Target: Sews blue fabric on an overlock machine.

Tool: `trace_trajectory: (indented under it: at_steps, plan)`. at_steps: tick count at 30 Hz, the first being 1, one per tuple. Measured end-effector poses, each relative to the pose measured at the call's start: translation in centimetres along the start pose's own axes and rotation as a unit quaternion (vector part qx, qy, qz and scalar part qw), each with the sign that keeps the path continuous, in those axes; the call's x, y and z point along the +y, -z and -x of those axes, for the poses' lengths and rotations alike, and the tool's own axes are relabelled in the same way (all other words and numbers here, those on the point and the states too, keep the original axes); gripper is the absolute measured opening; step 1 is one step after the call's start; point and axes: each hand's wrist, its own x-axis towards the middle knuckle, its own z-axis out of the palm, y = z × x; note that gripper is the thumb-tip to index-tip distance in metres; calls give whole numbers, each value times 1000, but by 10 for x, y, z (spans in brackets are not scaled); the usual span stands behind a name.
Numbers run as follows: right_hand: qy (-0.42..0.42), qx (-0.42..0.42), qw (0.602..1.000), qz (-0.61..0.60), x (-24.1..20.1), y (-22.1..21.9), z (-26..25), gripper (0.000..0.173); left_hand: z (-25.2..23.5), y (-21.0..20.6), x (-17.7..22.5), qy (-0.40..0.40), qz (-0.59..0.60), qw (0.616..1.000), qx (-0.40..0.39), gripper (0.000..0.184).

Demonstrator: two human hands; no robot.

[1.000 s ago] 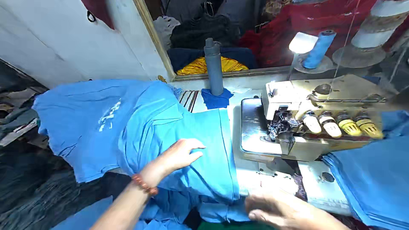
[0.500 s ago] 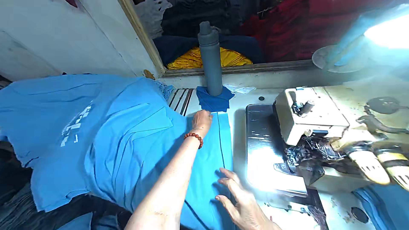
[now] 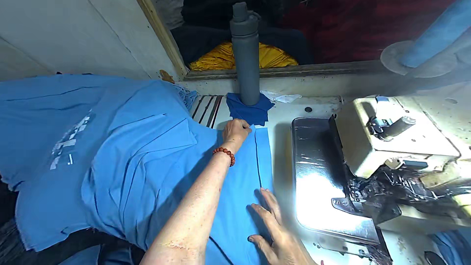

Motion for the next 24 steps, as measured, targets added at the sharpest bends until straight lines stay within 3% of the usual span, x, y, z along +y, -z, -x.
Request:
trace_trajectory:
  at_steps: [4, 7, 10, 12, 15, 17, 21, 24]
  plan:
    - [-14, -10, 1000, 11, -2, 2, 0, 58, -8, 3, -9, -44, 26, 999, 18, 20]
    - [-29, -20, 999, 24, -5, 4, -1, 63, -11, 19, -17, -115, 141, 983, 17, 17]
    - [-40, -36, 998, 45, -7, 4, -2, 59, -5, 38, -11, -169, 333, 928, 11, 3]
    - [-22, -28, 998, 57, -7, 4, -1, 54, -1, 44, -1, -173, 409, 896, -1, 8]
    - [21, 26, 999, -1, -4, 5, 2, 46, 0, 31, 14, -158, 298, 941, -12, 5]
    - [-35, 40, 991, -120, -14, 11, 6, 46, -7, 13, 17, -121, 172, 977, -36, 16]
    - [-202, 51, 903, -377, -29, 18, 14, 49, -9, -18, 17, -29, 62, 996, -57, 18]
    - [-243, 61, 863, -439, -31, 20, 16, 48, -6, -22, 23, -3, 30, 998, -48, 18]
